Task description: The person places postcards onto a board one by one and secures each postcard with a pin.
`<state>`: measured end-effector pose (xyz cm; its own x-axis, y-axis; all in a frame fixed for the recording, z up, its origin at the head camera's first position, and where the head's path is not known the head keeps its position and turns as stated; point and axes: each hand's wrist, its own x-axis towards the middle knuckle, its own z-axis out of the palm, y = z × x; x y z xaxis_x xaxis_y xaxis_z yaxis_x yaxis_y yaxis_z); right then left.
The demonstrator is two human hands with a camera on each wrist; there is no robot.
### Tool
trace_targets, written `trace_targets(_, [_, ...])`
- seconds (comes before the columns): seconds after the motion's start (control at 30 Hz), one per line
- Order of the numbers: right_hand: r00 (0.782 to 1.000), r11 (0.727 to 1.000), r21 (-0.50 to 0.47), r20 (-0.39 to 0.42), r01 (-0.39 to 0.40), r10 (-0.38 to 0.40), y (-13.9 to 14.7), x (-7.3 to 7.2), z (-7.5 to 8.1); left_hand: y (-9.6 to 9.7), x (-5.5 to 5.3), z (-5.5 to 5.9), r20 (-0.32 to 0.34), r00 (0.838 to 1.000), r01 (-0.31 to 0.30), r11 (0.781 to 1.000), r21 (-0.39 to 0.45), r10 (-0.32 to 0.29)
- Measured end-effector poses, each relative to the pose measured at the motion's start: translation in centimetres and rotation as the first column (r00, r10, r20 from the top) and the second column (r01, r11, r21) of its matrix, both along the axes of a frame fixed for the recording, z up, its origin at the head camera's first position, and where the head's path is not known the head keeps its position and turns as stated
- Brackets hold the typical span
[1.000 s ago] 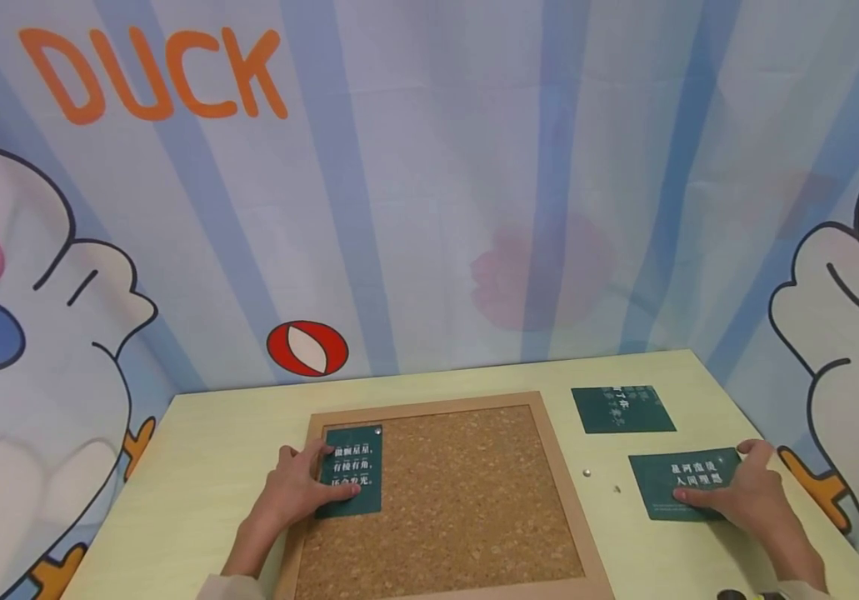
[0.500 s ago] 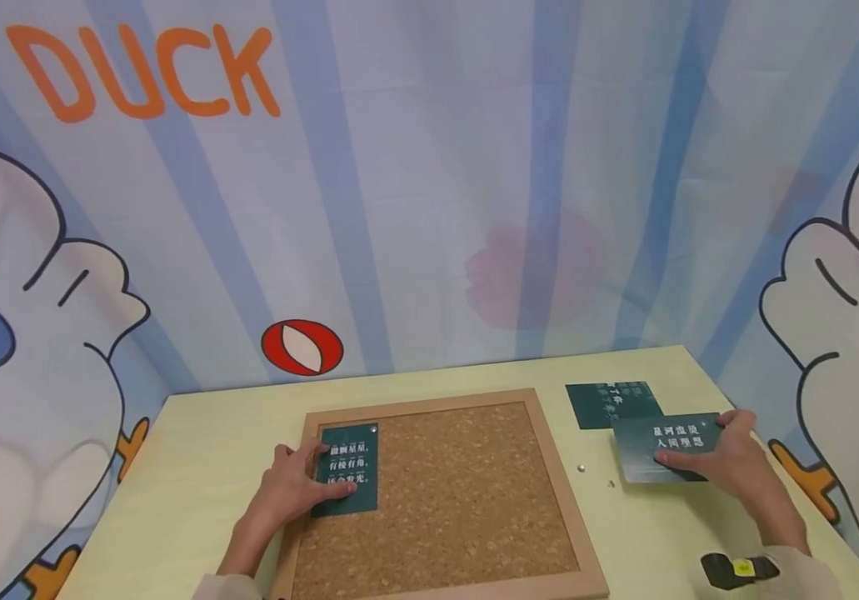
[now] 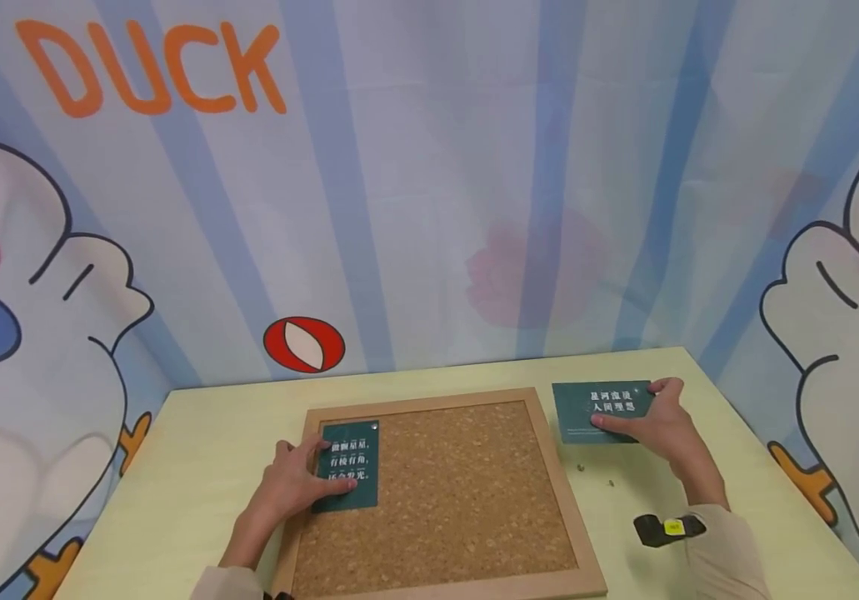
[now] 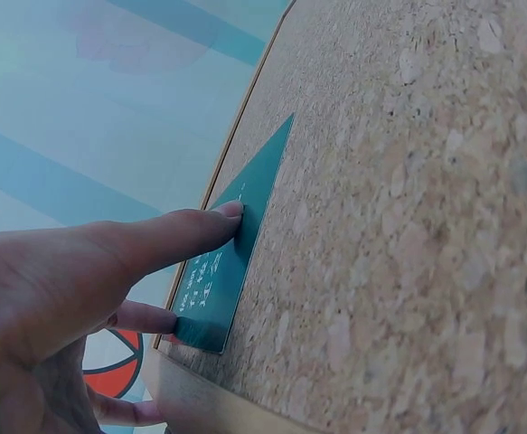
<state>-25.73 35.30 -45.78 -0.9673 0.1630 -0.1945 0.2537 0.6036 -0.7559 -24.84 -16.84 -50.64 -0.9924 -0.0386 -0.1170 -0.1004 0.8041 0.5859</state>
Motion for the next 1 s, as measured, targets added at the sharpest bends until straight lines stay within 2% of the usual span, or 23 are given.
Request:
trace_targets(0.17, [0.999,0.999,-0.036,-0.032,-0.028,0.026,-3.3,-0.9,0.2,0.0,-0.1,0.1,-0.002,1.0,-0.002,1.0,-0.001,0.002])
trace_targets(0.4, [0.998,0.997,-0.046,-0.014,-0.068,0.067,-7.9,-2.1,0.1,-0.1,-0.1,0.1,-0.007,1.0,-0.007,1.0,0.005,0.007])
trace_targets(0.77, [0.994,0.994,-0.042,-0.035,-0.1,0.099,-14.7,-2.6,-2.0,-0.1,0.0,0.1,0.003,1.0,-0.007,1.0,0.01,0.007])
trace_targets(1.0, [0.991,0.992,-0.041,-0.077,-0.117,0.113,-18.2,-2.8,-3.4,-0.1,0.0,0.0,0.005,1.0,-0.007,1.0,0.014,0.006])
